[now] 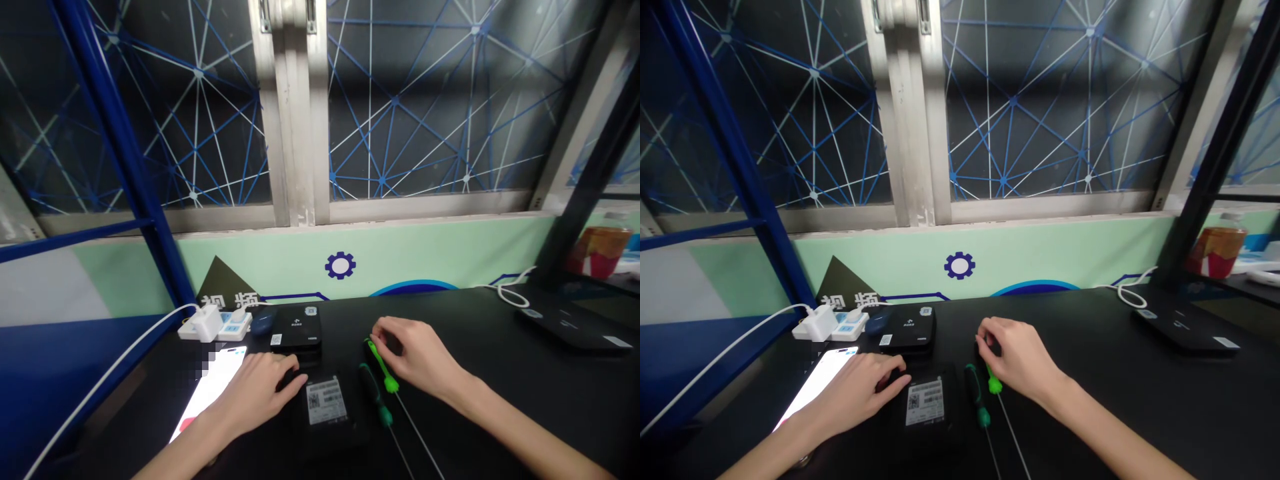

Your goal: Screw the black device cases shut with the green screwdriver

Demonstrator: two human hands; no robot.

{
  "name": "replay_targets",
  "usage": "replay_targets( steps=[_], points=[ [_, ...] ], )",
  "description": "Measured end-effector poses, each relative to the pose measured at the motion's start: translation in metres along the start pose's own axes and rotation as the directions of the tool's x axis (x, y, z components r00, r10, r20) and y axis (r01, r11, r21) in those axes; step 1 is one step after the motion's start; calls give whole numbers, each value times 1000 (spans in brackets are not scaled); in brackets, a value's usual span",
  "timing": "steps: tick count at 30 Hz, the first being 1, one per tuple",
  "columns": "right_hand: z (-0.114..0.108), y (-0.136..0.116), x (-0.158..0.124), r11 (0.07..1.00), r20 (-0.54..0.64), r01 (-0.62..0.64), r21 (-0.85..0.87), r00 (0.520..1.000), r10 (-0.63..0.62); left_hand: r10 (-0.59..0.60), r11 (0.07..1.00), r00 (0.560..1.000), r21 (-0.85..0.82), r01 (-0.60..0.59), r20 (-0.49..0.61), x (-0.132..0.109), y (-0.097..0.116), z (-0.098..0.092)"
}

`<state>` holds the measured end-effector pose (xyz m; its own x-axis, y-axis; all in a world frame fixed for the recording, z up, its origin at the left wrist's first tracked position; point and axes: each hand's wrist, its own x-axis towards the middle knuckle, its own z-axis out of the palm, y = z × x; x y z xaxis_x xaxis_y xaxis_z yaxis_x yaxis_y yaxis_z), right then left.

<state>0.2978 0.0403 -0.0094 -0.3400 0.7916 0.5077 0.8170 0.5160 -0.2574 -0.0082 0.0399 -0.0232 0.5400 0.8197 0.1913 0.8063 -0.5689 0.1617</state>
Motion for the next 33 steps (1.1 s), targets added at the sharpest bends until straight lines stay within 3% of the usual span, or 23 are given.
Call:
replay_targets(
  steps=[4,8,22,27,33],
  points=[
    [2,8,1,977,112,-133,-165,982,152,-25,1000,999,17,25,32,-2,1,0],
    [8,12,-1,958,197,-178,-224,955,223,-26,1000,998,5,26,50,-3,1,2],
    [9,11,-4,979,371,-172,-112,907,202,-14,999,997,-41,17,72,-5,2,2],
    [9,13,0,977,302,-212,26,933,194,-3,999,998,-49,6,64,-6,1,4],
    [9,15,5,891,30,-209,403,976,215,-10,998,997,-54,14,81,-6,1,3]
  ],
)
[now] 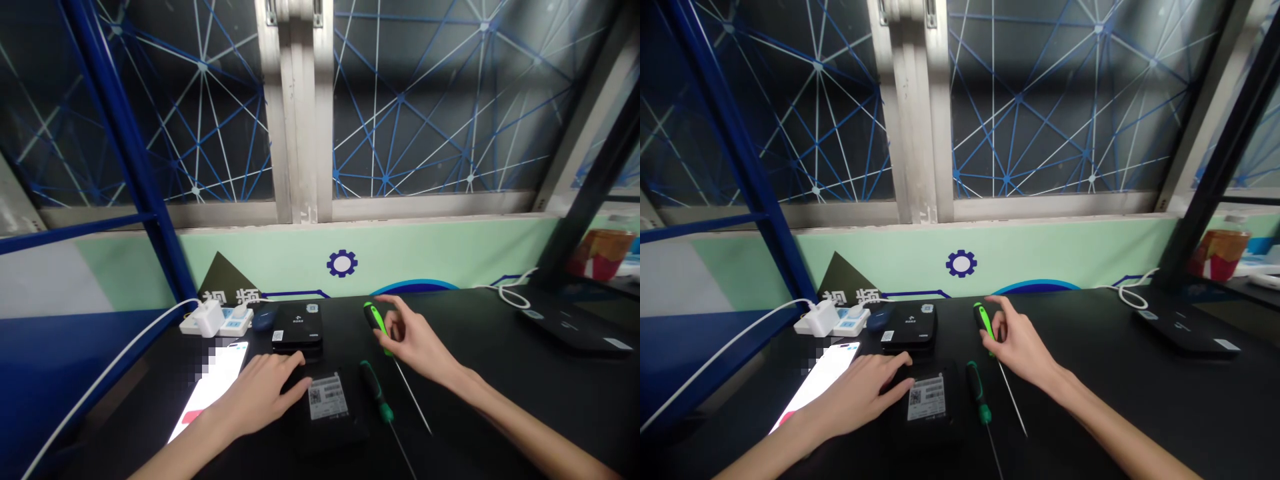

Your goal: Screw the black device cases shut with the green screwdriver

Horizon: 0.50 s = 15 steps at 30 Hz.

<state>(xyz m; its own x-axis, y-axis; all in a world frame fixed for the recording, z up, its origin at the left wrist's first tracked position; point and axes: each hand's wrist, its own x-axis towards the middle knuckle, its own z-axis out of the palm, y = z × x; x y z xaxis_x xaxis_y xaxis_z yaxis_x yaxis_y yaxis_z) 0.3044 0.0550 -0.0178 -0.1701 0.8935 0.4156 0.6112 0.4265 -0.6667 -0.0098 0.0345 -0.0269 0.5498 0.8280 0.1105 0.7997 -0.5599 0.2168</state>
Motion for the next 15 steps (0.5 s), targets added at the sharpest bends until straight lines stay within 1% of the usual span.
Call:
replay_targets(
  steps=[3,5,7,9,11,15],
  points=[
    [-1,1,2,981,-104,12,191,995,8,-2,1000,1000,-10,2,0,0,0,0],
    [-1,1,2,946,-198,57,318,980,7,0,1000,1000,-16,0,-3,0,0,0],
    [-1,-1,1,903,-316,147,404,949,-13,4,1000,1000,-16,-4,-1,0,0,0],
    [2,-4,-1,861,-407,231,453,913,-31,8,1000,1000,-11,-8,0,0,0,0],
    [5,-7,-4,831,-434,274,484,900,-44,10,1000,1000,-4,-10,2,1,1,-1],
    [14,-12,-11,800,-375,281,530,924,-76,11,1000,1000,-19,-10,15,1,2,-1]
  ],
)
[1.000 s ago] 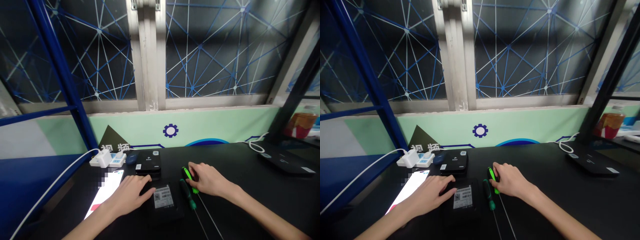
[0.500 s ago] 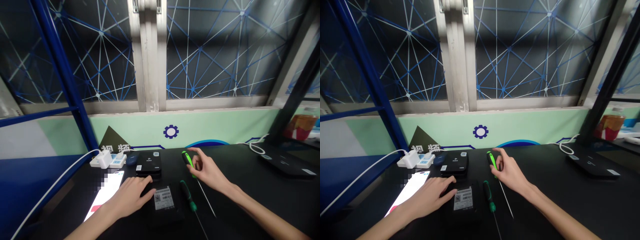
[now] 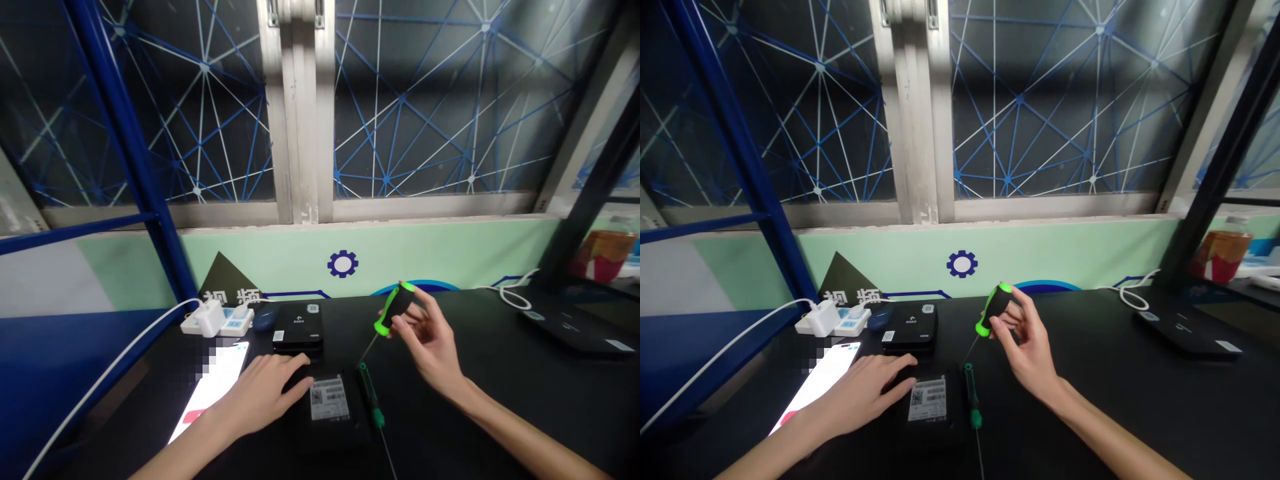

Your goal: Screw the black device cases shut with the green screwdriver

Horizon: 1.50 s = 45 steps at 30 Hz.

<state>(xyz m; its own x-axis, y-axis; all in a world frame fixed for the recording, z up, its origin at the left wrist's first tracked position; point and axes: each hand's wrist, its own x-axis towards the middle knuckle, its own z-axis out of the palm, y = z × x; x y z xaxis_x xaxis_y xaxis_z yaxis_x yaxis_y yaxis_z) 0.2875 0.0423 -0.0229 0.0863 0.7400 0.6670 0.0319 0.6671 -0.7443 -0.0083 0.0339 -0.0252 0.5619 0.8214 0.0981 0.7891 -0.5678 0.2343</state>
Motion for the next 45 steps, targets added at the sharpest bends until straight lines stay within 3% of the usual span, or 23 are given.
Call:
replay_targets(
  steps=[18,26,34,45],
  points=[
    [13,-1,-8,998,122,37,-46,992,-31,-11,1000,1000,-1,11,26,-1,1,0],
    [28,-6,1,996,219,-68,-61,973,80,-1,1000,1000,5,1,19,0,3,1],
    [40,0,-8,980,379,-188,-72,903,201,3,1000,1000,24,-3,2,1,4,0],
    [43,23,-21,981,380,-105,-165,911,161,21,1000,1000,20,-21,-19,-1,2,3]
  ],
)
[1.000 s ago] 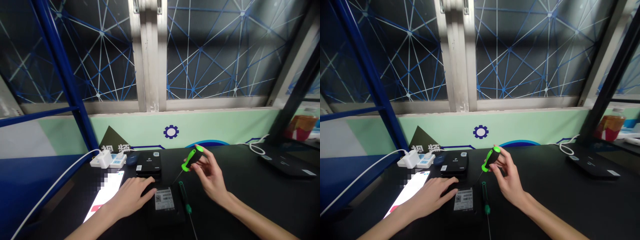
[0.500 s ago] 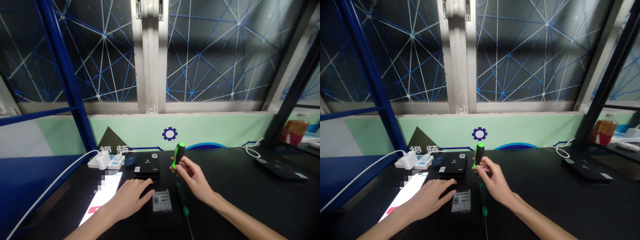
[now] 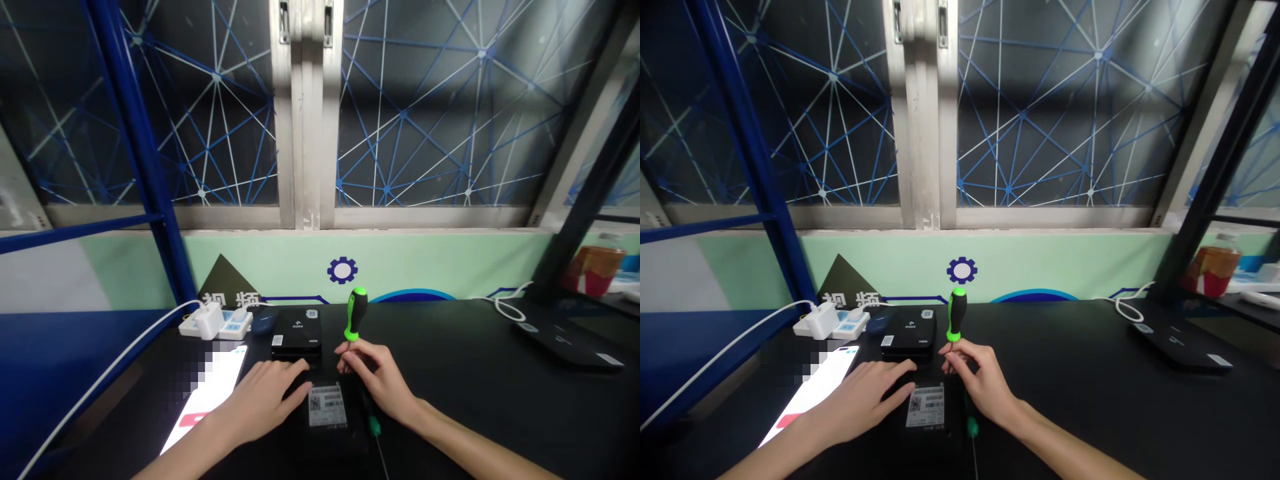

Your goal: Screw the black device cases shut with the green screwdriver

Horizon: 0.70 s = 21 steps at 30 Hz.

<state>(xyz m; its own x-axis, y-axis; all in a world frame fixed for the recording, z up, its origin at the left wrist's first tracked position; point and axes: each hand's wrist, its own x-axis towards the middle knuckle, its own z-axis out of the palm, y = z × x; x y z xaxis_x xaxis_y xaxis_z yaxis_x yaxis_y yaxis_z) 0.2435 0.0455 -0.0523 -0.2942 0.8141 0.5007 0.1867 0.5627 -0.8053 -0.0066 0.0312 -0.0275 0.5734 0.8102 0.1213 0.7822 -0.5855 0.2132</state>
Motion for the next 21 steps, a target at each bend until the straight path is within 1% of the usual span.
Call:
replay_targets(
  steps=[4,9,12,17,21],
  points=[
    [1,0,-1,998,16,36,-47,999,-35,1,1000,1000,2,-1,5,1,-1,1],
    [1,-8,-3,986,70,114,-125,992,-106,0,1000,1000,15,0,8,1,-1,3],
    [0,-9,-3,982,82,127,-139,990,-117,3,1000,1000,8,-3,7,2,-1,4],
    [1,-5,-5,990,64,67,-127,996,-59,-3,1000,1000,9,3,2,2,-1,4],
    [1,-3,-6,999,16,-17,-50,1000,18,-4,1000,1000,0,4,11,2,0,4]
  ],
)
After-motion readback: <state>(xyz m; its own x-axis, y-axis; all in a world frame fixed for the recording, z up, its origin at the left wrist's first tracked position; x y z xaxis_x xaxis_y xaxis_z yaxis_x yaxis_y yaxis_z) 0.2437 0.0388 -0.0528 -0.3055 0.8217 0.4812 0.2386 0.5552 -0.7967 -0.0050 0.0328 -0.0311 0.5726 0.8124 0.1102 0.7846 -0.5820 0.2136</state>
